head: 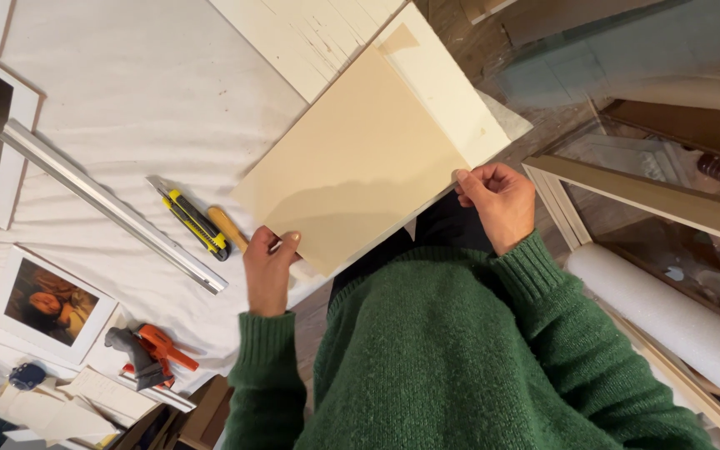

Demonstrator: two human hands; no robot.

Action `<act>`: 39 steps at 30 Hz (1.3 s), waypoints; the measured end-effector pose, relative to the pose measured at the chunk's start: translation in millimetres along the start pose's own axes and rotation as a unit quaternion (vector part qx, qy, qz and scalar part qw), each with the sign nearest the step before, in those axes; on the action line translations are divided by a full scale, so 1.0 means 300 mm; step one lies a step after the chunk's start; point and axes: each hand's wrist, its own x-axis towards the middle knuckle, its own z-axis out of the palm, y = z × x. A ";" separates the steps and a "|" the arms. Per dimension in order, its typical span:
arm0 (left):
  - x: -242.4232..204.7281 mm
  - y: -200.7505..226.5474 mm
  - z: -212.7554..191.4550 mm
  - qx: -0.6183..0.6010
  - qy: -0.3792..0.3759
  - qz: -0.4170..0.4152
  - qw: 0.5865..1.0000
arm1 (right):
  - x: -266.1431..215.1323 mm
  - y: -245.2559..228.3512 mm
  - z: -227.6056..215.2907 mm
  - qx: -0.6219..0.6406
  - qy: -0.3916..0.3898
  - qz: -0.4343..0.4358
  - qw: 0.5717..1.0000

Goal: The recorder uses a utility knife and a metal ruler to cut a mat board for framing a photograph.

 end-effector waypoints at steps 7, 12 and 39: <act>-0.002 0.011 -0.196 0.087 0.061 0.036 0.994 | 0.004 0.012 0.001 0.017 0.002 0.000 1.000; 0.044 -0.134 -0.447 0.217 0.252 0.036 0.942 | 0.005 0.020 0.005 0.024 -0.012 -0.002 1.000; 0.183 -0.088 -0.506 0.375 0.308 0.006 0.875 | -0.027 0.047 -0.083 -0.008 -0.035 0.004 0.999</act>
